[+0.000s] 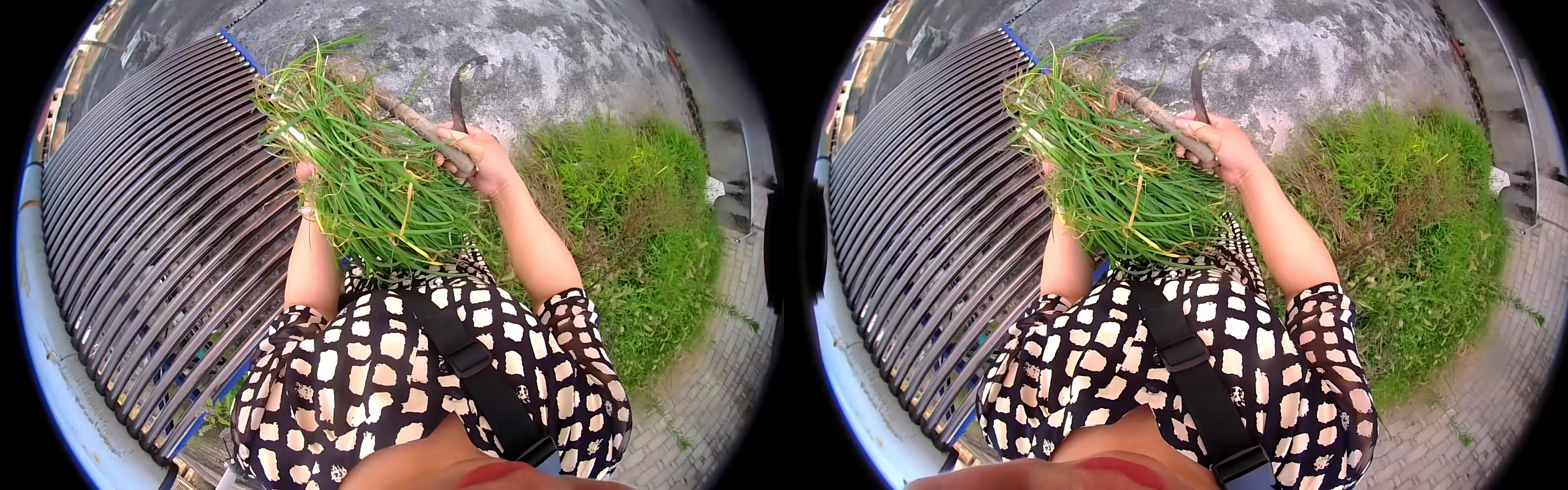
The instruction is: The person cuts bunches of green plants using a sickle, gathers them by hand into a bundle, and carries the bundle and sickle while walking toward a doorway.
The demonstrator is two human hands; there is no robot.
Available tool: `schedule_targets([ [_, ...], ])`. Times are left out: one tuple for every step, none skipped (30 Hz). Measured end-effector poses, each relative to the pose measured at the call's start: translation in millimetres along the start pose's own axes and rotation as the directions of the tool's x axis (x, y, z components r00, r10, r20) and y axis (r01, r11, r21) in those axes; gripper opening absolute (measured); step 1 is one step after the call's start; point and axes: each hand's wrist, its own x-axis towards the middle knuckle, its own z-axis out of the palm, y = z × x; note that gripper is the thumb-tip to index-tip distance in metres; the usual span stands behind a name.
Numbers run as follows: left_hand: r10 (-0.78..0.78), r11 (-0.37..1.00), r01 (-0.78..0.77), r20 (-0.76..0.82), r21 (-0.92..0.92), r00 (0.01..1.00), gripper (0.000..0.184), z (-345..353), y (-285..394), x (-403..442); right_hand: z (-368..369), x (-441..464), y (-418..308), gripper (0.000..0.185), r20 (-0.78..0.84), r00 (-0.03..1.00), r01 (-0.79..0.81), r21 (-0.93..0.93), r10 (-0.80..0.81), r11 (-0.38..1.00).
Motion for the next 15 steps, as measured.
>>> schedule_targets([
  [-0.034,0.999,0.034,0.019,0.001,0.999,0.077,9,-7,14,-4,4,0,0.028,0.005,1.000,0.021,0.019,-0.021,1.000],
  [-0.068,0.998,0.068,0.035,0.000,0.997,0.078,17,-13,27,-3,4,-6,0.028,-0.038,0.998,0.045,0.022,-0.044,0.999],
  [-0.094,0.996,0.094,0.048,0.002,0.994,0.078,23,-17,38,2,5,-15,0.027,-0.077,0.995,0.067,0.021,-0.065,0.998],
  [-0.120,0.993,0.120,0.062,0.005,0.991,0.078,30,-21,49,3,7,-24,0.027,-0.106,0.991,0.090,0.015,-0.088,0.996],
  [-0.138,0.990,0.138,0.071,0.011,0.988,0.078,34,-21,59,3,12,-31,0.026,-0.082,0.991,0.101,-0.021,-0.102,0.995],
  [-0.156,0.988,0.155,0.081,0.025,0.984,0.078,38,-22,70,1,21,-39,0.026,-0.107,0.983,0.141,-0.090,-0.150,0.986],
  [-0.171,0.985,0.169,0.088,0.038,0.981,0.078,42,-20,81,1,34,-47,0.027,-0.128,0.971,0.181,-0.161,-0.202,0.970],
  [-0.185,0.982,0.182,0.088,0.048,0.979,0.078,45,-19,92,2,45,-57,0.027,-0.146,0.957,0.215,-0.232,-0.252,0.949],
  [-0.193,0.980,0.189,0.092,0.054,0.977,0.078,47,-16,105,2,53,-72,0.027,-0.075,0.984,0.147,-0.177,-0.162,0.973],
  [-0.204,0.978,0.197,0.098,0.073,0.974,0.078,45,-12,121,-1,70,-78,0.028,-0.084,0.972,0.200,-0.208,-0.221,0.957],
  [-0.210,0.976,0.202,0.107,0.086,0.972,0.079,45,-7,139,-6,91,-81,0.029,-0.089,0.955,0.254,-0.242,-0.282,0.936],
  [-0.210,0.974,0.198,0.115,0.108,0.971,0.079,43,2,153,-3,110,-82,0.030,-0.087,0.935,0.307,-0.282,-0.343,0.909],
  [-0.213,0.971,0.197,0.121,0.137,0.969,0.079,43,10,175,-10,131,-96,0.032,-0.098,0.938,0.285,-0.327,-0.332,0.901],
  [-0.215,0.967,0.193,0.130,0.164,0.968,0.079,41,21,195,-8,145,-113,0.032,-0.128,0.941,0.266,-0.288,-0.313,0.920],
  [-0.215,0.962,0.186,0.136,0.198,0.967,0.079,40,34,216,-4,162,-133,0.032,-0.150,0.944,0.252,-0.253,-0.295,0.934],
])
